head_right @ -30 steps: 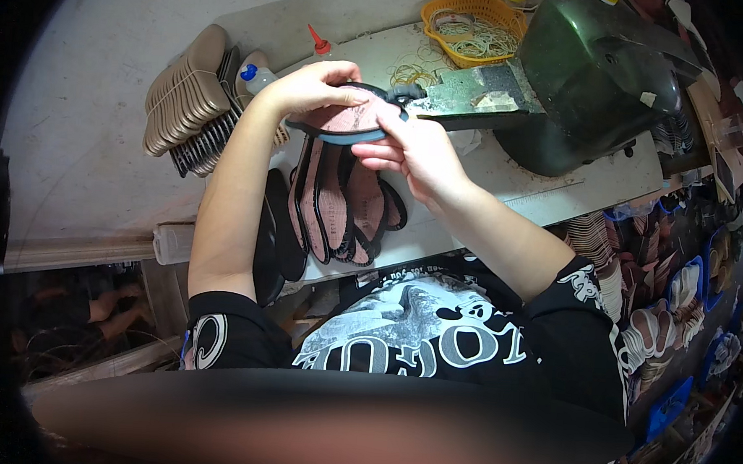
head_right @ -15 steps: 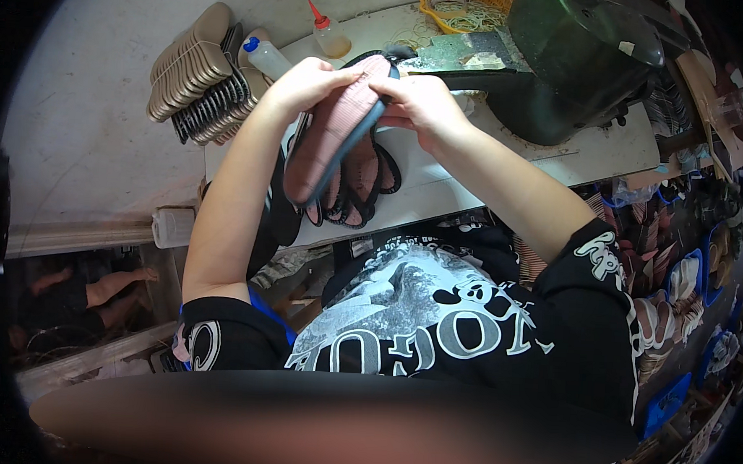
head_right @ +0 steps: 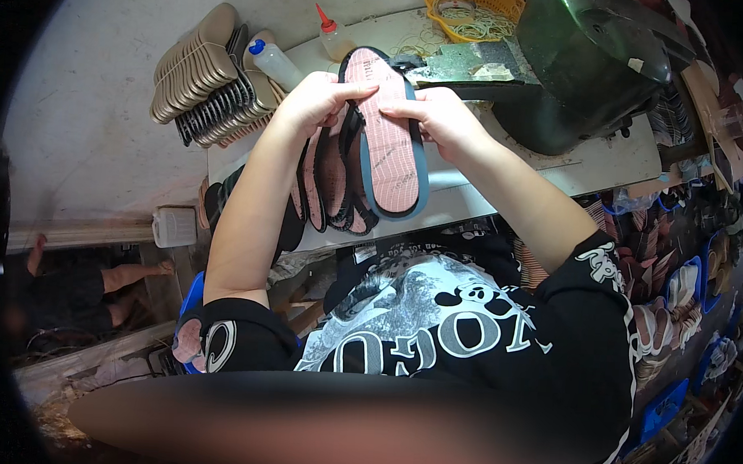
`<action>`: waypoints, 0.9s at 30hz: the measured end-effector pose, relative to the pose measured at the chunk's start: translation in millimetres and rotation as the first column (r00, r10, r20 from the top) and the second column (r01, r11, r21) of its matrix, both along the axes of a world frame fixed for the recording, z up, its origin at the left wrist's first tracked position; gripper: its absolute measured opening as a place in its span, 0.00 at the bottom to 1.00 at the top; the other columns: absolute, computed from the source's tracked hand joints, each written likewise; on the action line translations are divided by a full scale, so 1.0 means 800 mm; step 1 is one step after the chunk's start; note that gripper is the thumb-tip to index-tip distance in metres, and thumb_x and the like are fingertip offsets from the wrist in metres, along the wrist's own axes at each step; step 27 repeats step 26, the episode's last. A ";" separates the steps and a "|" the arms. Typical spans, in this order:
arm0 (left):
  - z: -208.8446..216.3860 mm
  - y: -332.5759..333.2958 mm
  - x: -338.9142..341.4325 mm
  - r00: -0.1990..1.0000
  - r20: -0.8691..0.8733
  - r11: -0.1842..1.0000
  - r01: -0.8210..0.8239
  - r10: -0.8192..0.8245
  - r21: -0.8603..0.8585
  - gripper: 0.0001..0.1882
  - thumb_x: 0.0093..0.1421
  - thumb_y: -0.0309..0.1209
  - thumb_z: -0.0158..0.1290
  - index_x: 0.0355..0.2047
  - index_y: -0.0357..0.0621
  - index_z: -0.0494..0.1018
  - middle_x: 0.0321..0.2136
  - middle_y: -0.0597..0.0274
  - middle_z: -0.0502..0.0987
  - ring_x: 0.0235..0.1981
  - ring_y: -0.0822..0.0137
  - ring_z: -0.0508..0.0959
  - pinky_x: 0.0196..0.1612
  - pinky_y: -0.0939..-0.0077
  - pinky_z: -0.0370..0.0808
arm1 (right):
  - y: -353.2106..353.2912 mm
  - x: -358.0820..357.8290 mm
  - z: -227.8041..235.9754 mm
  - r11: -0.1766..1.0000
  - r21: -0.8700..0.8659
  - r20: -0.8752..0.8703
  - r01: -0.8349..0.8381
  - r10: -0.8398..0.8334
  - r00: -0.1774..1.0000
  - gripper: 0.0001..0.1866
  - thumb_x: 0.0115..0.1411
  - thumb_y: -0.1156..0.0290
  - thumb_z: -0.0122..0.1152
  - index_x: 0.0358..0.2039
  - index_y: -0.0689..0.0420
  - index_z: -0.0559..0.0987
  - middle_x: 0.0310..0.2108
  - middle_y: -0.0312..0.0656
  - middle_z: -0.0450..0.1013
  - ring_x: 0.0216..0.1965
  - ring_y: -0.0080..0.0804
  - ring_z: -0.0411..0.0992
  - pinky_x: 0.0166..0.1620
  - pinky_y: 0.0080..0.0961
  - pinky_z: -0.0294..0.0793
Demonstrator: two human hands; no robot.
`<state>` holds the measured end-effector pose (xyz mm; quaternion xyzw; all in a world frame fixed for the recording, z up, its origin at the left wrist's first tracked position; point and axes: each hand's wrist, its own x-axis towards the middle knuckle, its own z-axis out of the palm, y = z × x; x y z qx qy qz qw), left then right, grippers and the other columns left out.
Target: Inspecting and assembling shoe insole components at a workbench.
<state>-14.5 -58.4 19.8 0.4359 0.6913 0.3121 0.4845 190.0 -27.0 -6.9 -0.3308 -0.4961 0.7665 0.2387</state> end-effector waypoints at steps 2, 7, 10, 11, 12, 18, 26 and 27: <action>0.001 0.005 0.001 0.994 0.066 0.996 -0.091 0.091 -0.002 0.23 0.42 0.43 0.69 0.12 0.46 0.66 0.08 0.70 0.62 0.08 0.77 0.61 0.12 0.80 0.54 | 0.016 -0.004 -0.023 0.998 0.020 0.006 0.057 -0.058 0.998 0.14 0.50 0.61 0.68 0.26 0.60 0.79 0.22 0.34 0.73 0.20 0.19 0.67 0.23 0.13 0.60; -0.013 0.009 -0.003 0.984 0.064 0.982 -0.170 0.165 0.077 0.24 0.42 0.45 0.69 0.10 0.46 0.66 0.09 0.69 0.64 0.08 0.76 0.61 0.12 0.80 0.56 | -0.031 0.022 -0.019 0.967 -0.144 -0.102 -0.208 0.195 0.976 0.15 0.52 0.64 0.66 0.35 0.63 0.78 0.31 0.44 0.78 0.28 0.26 0.77 0.35 0.20 0.77; -0.015 0.019 -0.011 0.984 0.085 0.986 -0.160 0.155 0.050 0.25 0.42 0.47 0.69 0.10 0.46 0.66 0.09 0.67 0.66 0.09 0.77 0.63 0.13 0.81 0.57 | -0.055 0.045 -0.016 0.905 -0.291 -0.055 -0.311 0.309 0.949 0.16 0.54 0.67 0.64 0.38 0.65 0.76 0.31 0.47 0.78 0.28 0.31 0.78 0.34 0.25 0.79; -0.014 0.024 -0.015 0.987 0.067 0.989 -0.145 0.144 0.014 0.25 0.41 0.48 0.69 0.10 0.46 0.67 0.10 0.65 0.67 0.10 0.77 0.64 0.13 0.82 0.58 | -0.057 0.045 -0.016 0.919 -0.314 -0.074 -0.238 0.226 0.971 0.16 0.54 0.67 0.63 0.39 0.65 0.75 0.30 0.48 0.78 0.28 0.33 0.79 0.34 0.26 0.79; -0.015 0.029 -0.017 0.988 0.069 0.990 -0.140 0.139 0.014 0.25 0.41 0.48 0.69 0.10 0.46 0.67 0.10 0.65 0.67 0.10 0.77 0.64 0.13 0.82 0.58 | -0.059 0.044 -0.017 0.927 -0.340 -0.092 -0.160 0.137 0.986 0.16 0.55 0.68 0.63 0.40 0.65 0.75 0.30 0.49 0.78 0.29 0.34 0.79 0.34 0.28 0.80; -0.029 0.082 -0.050 0.868 -0.459 0.952 -0.047 0.189 0.302 0.53 0.32 0.59 0.67 0.48 0.26 0.69 0.46 0.35 0.71 0.50 0.49 0.72 0.52 0.57 0.70 | -0.058 0.002 -0.014 0.923 -0.381 -0.209 0.051 -0.140 0.968 0.13 0.58 0.69 0.57 0.39 0.66 0.75 0.29 0.47 0.77 0.27 0.29 0.77 0.36 0.22 0.78; 0.017 0.139 -0.055 0.498 -0.462 0.563 0.827 -0.734 -0.002 0.38 0.40 0.48 0.66 0.54 0.63 0.69 0.62 0.54 0.56 0.65 0.56 0.53 0.65 0.62 0.53 | -0.027 -0.029 -0.012 0.923 -0.362 -0.235 0.130 -0.225 0.946 0.14 0.60 0.69 0.55 0.40 0.67 0.75 0.30 0.46 0.77 0.29 0.28 0.77 0.37 0.22 0.78; 0.017 0.139 -0.055 0.498 -0.462 0.563 0.827 -0.734 -0.002 0.38 0.40 0.48 0.66 0.54 0.63 0.69 0.62 0.54 0.56 0.65 0.56 0.53 0.65 0.62 0.53 | -0.027 -0.029 -0.012 0.923 -0.362 -0.235 0.130 -0.225 0.946 0.14 0.60 0.69 0.55 0.40 0.67 0.75 0.30 0.46 0.77 0.29 0.28 0.77 0.37 0.22 0.78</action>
